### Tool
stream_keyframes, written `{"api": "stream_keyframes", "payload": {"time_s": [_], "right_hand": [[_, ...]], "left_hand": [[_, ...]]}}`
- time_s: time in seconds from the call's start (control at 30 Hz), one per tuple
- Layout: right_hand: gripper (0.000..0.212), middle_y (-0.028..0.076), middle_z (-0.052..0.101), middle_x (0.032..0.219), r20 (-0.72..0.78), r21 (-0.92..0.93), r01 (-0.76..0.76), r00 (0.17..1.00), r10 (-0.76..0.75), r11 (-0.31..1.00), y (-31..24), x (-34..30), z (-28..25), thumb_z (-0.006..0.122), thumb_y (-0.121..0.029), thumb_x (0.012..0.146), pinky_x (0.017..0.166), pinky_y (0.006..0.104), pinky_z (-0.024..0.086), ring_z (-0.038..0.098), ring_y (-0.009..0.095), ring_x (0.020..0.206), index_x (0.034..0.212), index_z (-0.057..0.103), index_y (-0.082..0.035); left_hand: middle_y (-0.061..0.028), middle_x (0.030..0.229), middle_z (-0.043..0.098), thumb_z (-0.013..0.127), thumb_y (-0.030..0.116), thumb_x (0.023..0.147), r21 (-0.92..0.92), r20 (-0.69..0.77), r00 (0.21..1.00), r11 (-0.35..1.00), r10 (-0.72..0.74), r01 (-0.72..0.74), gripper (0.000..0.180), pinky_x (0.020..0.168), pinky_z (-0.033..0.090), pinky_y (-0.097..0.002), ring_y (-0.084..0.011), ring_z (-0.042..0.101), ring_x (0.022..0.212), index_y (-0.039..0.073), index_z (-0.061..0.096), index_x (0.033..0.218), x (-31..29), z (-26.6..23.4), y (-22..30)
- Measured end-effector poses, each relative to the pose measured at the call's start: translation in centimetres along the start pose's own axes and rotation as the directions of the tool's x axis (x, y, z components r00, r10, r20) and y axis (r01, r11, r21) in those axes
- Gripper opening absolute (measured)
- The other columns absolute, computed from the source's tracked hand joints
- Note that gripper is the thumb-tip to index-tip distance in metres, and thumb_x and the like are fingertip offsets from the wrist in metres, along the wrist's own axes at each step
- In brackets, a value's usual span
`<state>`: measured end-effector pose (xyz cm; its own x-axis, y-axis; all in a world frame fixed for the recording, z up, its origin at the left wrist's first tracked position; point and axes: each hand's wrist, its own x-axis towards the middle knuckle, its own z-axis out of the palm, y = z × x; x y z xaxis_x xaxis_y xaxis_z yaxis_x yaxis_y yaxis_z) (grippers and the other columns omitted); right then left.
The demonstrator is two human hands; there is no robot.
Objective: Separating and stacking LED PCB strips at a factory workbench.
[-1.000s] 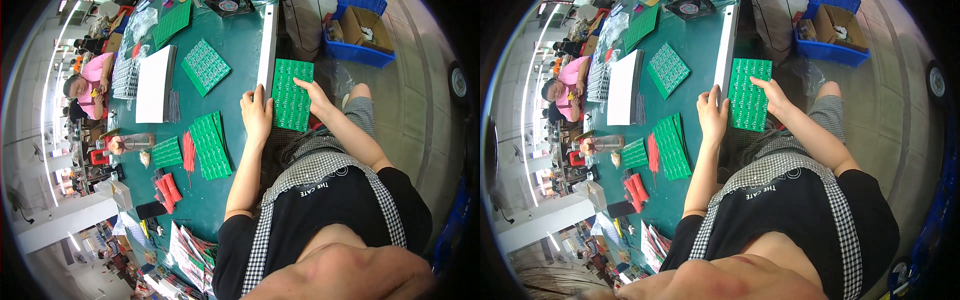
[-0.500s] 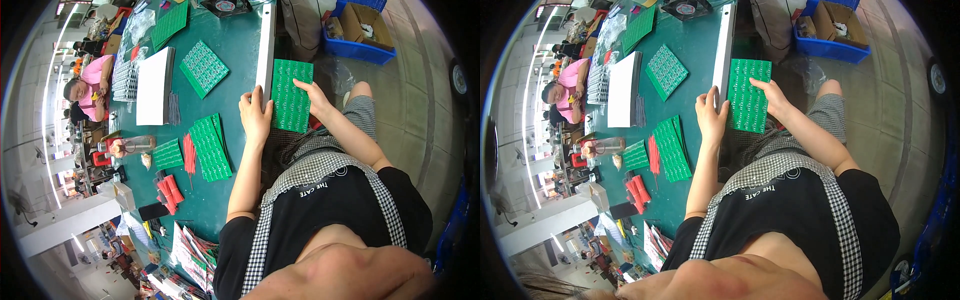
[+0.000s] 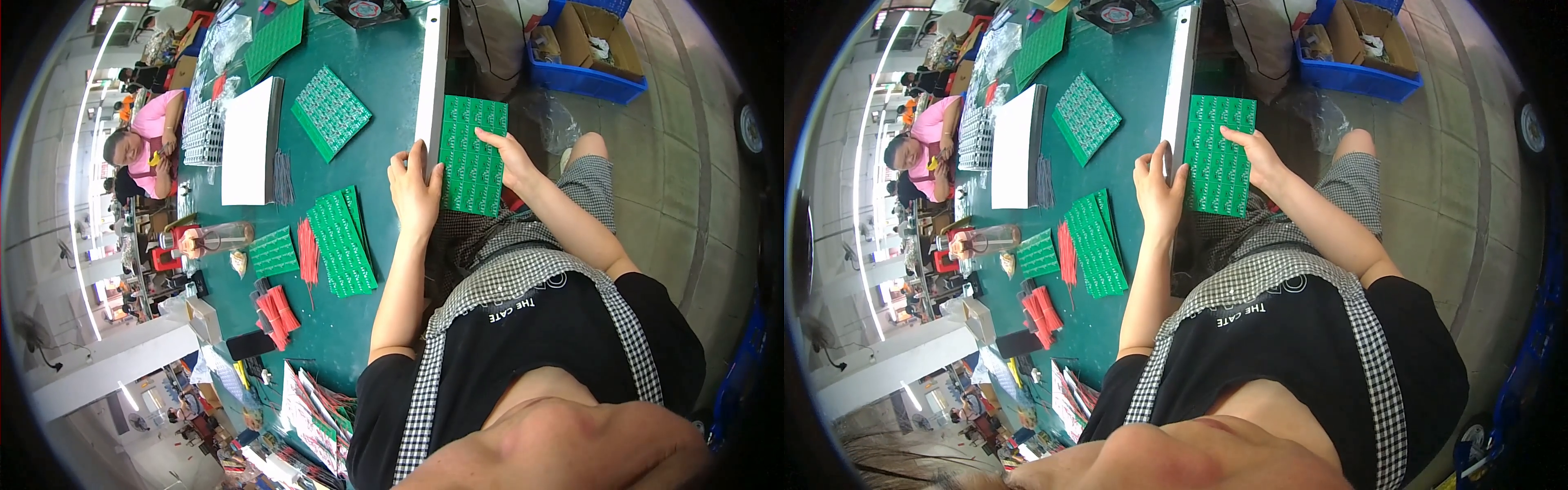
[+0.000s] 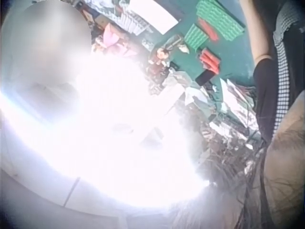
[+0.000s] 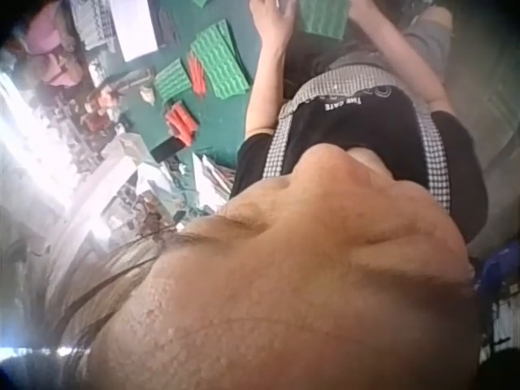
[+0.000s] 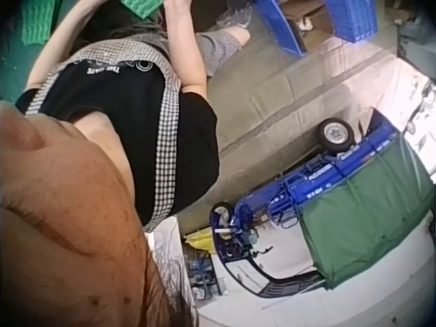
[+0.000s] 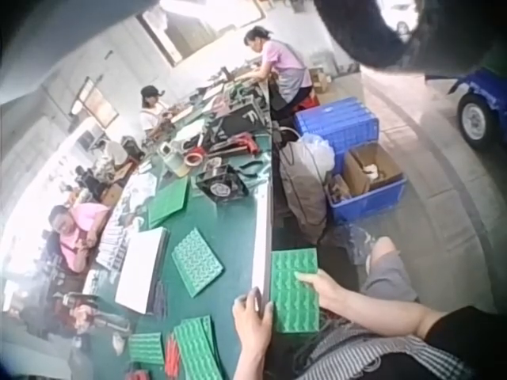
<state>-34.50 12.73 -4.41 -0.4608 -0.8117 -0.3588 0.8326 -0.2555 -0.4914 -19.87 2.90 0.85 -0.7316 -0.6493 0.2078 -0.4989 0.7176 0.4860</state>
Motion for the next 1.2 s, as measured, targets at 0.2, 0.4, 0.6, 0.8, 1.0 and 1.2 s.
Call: {"api": "stream_keyframes", "payload": {"time_s": [0.2,0.4,0.6,0.8,1.0,1.2], "right_hand": [[0.021,0.01,0.063,0.096,0.003,0.036,-0.004,1.0,0.004,0.999,0.1,0.0,0.2,0.057,-0.011,0.085,0.075,0.0348,0.052,0.063,0.019,0.085,0.103,0.058,-0.001],[0.021,0.01,0.063,0.095,0.029,-0.055,-0.02,0.999,0.022,0.998,-1.5,-0.8,2.4,0.055,-0.009,0.085,0.075,0.0333,0.052,0.063,0.019,0.082,0.103,0.058,0.001],[0.023,0.007,0.064,0.096,0.142,-0.284,-0.036,0.987,0.079,0.958,-2.9,-0.8,3.5,0.056,-0.004,0.081,0.075,0.0293,0.051,0.063,0.015,0.083,0.103,0.058,0.0],[0.022,0.009,0.064,0.096,0.039,-0.393,-0.067,0.995,0.089,0.917,-3.6,-1.2,4.9,0.053,0.0,0.08,0.076,0.0301,0.051,0.063,0.017,0.084,0.101,0.058,0.002],[0.024,0.012,0.062,0.101,0.077,0.037,-0.246,0.967,0.242,0.969,-3.9,-2.0,4.6,0.051,-0.011,0.087,0.082,0.035,0.049,0.062,0.022,0.09,0.107,0.055,0.002],[0.028,0.015,0.06,0.102,0.075,0.066,-0.155,0.986,0.15,0.986,-0.8,-3.3,4.4,0.05,-0.008,0.085,0.081,0.0376,0.049,0.061,0.025,0.09,0.11,0.053,0.003]], "left_hand": [[-0.0178,0.11,0.047,0.061,0.016,0.08,-0.01,-0.005,1.0,1.0,0.01,-0.011,0.045,0.085,0.041,-0.0408,-0.033,0.047,0.1,0.007,0.048,0.122,0.0,0.3,0.0],[-0.0181,0.109,0.046,0.054,0.01,0.084,-0.153,0.006,1.0,0.988,-0.013,0.013,0.041,0.088,0.039,-0.0384,-0.0321,0.048,0.1,0.008,0.049,0.124,0.1,0.5,-0.9],[-0.0168,0.108,0.046,0.054,0.012,0.084,-0.106,0.05,0.998,0.994,-0.032,0.037,0.04,0.085,0.04,-0.0395,-0.0314,0.047,0.099,0.011,0.05,0.124,0.1,0.5,-0.7],[-0.015,0.127,0.04,0.05,0.01,0.084,0.093,0.037,0.997,0.993,0.067,-0.07,0.042,0.093,0.036,-0.046,-0.0325,0.04,0.116,0.011,0.046,0.127,0.0,0.6,-0.4],[-0.0084,0.136,0.041,0.044,0.014,0.088,-0.063,0.09,0.953,0.957,0.289,-0.284,0.042,0.099,0.03,-0.0511,-0.0278,0.035,0.128,0.009,0.042,0.13,2.3,1.1,-1.8],[-0.0081,0.137,0.039,0.044,0.018,0.09,-0.112,0.024,0.948,0.944,0.316,-0.312,0.041,0.102,0.027,-0.0494,-0.0264,0.034,0.129,0.009,0.042,0.13,5.5,2.8,-2.0]]}}
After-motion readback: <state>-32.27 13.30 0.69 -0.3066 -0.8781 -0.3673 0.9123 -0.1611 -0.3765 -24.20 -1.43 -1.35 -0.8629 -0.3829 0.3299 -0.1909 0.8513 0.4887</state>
